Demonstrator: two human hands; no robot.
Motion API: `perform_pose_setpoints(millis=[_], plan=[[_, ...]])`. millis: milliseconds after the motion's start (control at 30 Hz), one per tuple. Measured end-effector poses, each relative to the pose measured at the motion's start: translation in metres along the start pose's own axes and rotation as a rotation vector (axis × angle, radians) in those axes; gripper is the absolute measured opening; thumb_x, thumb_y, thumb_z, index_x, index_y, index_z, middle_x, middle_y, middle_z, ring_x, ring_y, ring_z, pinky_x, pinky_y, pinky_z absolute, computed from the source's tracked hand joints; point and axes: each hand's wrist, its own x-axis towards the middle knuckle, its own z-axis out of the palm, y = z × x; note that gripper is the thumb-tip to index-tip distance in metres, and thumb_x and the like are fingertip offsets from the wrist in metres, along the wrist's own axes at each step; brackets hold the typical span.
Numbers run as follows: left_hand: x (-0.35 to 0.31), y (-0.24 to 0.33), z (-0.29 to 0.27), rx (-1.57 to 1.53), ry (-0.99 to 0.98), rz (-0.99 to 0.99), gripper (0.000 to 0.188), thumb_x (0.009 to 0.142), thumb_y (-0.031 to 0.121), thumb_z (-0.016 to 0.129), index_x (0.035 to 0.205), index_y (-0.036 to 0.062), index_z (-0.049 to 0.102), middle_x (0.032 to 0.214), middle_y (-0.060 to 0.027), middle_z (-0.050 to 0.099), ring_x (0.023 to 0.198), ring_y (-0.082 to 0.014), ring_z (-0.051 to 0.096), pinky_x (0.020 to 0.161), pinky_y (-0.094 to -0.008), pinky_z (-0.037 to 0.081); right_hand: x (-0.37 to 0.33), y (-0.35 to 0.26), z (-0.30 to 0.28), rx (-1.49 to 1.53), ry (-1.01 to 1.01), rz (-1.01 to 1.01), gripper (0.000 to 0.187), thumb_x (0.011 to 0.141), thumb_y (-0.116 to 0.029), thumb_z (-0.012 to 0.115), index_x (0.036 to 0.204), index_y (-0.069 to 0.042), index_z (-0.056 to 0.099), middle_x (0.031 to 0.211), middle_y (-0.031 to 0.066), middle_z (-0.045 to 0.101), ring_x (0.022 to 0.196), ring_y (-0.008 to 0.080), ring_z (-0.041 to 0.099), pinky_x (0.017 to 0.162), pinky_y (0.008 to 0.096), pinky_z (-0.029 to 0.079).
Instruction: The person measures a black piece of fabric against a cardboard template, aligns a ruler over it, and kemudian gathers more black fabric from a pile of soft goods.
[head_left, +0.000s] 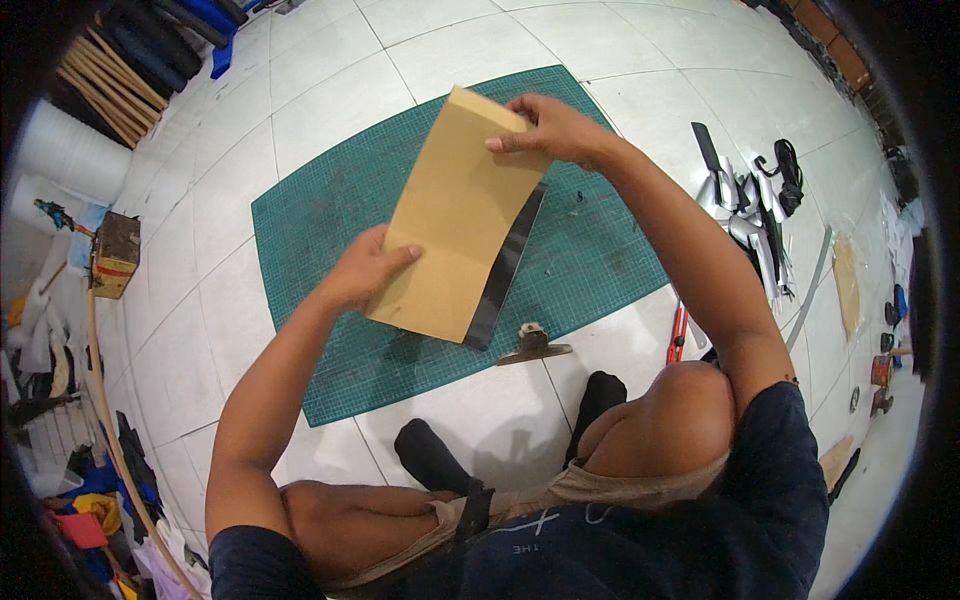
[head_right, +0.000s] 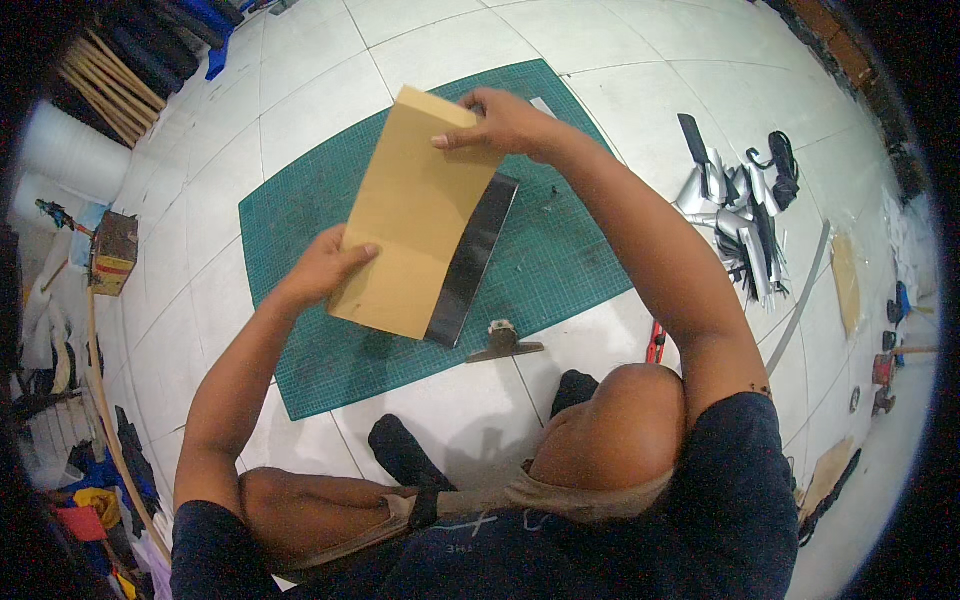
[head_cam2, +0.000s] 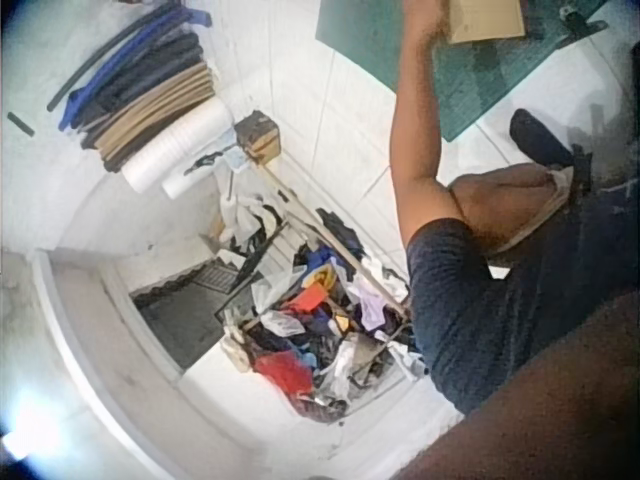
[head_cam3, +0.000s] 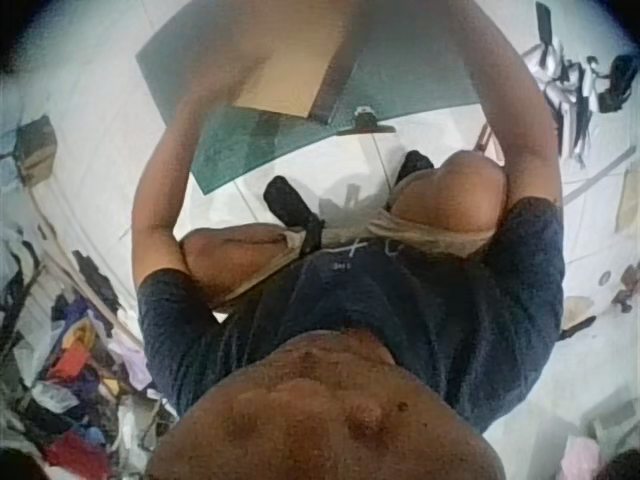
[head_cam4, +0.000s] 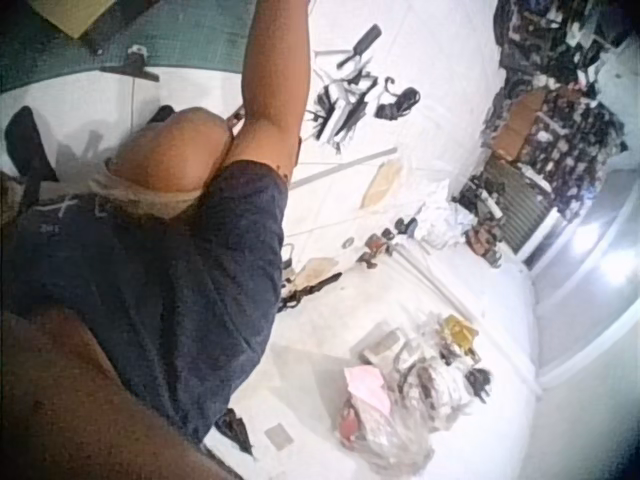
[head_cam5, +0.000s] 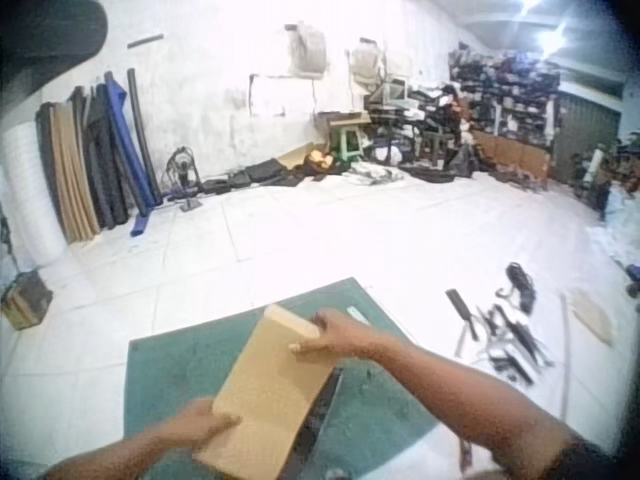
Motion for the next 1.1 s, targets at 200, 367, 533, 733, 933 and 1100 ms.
perform_pose_setpoints(millis=[200,367,533,733,933,1100], plan=[[0.008,-0.041,0.026,-0.131,-0.137,-0.208,0.039,0.093,0.024,0.063,0.120,-0.0039,0.058,0.105,-0.0116,0.068,0.093,-0.0186,0.066,0.085,-0.0335,0.051,0.011,0.083,0.023,0.135,-0.168,0.257,0.036,0.089,-0.027,0.061,0.111,0.000,0.068,0.105,0.0143,0.069,0.099,0.0236,0.064,0.084,0.0376,0.051],[0.024,-0.102,0.042,-0.165,-0.050,-0.170,0.032,0.091,0.020,0.066,0.114,-0.0020,0.062,0.099,-0.0096,0.069,0.089,-0.0159,0.066,0.080,-0.0316,0.052,0.027,0.128,0.047,0.017,-0.024,0.236,0.034,0.085,-0.027,0.065,0.107,-0.001,0.069,0.103,0.0163,0.071,0.097,0.0270,0.068,0.082,0.0380,0.053],[0.039,-0.109,0.062,-0.002,0.027,-0.242,0.028,0.089,0.021,0.068,0.104,-0.0029,0.066,0.086,-0.0079,0.069,0.080,-0.0155,0.065,0.072,-0.0315,0.052,0.032,0.166,0.068,-0.205,-0.040,0.232,0.032,0.085,-0.029,0.068,0.106,-0.006,0.070,0.100,0.0159,0.072,0.095,0.0314,0.069,0.083,0.0398,0.054],[0.046,-0.135,0.074,0.421,0.170,-0.069,0.026,0.085,0.023,0.069,0.099,0.0015,0.068,0.088,-0.0154,0.071,0.083,-0.0331,0.068,0.075,-0.0416,0.053,0.034,0.187,0.082,-0.359,-0.045,0.127,0.030,0.089,-0.030,0.064,0.107,-0.007,0.070,0.104,0.0156,0.070,0.097,0.0339,0.066,0.082,0.0462,0.052],[0.041,-0.139,0.074,0.388,0.142,-0.141,0.029,0.085,0.021,0.070,0.104,0.0016,0.061,0.085,-0.0143,0.067,0.080,-0.0319,0.066,0.073,-0.0415,0.051,0.026,0.184,0.084,-0.310,-0.030,0.070,0.032,0.090,-0.032,0.064,0.108,-0.006,0.070,0.101,0.0160,0.070,0.096,0.0353,0.066,0.081,0.0474,0.052],[0.042,-0.144,0.065,0.326,0.077,-0.107,0.028,0.085,0.018,0.070,0.104,0.0014,0.058,0.084,-0.0126,0.066,0.078,-0.0265,0.065,0.072,-0.0382,0.051,0.022,0.182,0.084,-0.438,-0.023,0.056,0.031,0.090,-0.034,0.064,0.107,-0.009,0.070,0.104,0.0138,0.068,0.098,0.0342,0.065,0.083,0.0463,0.052]])
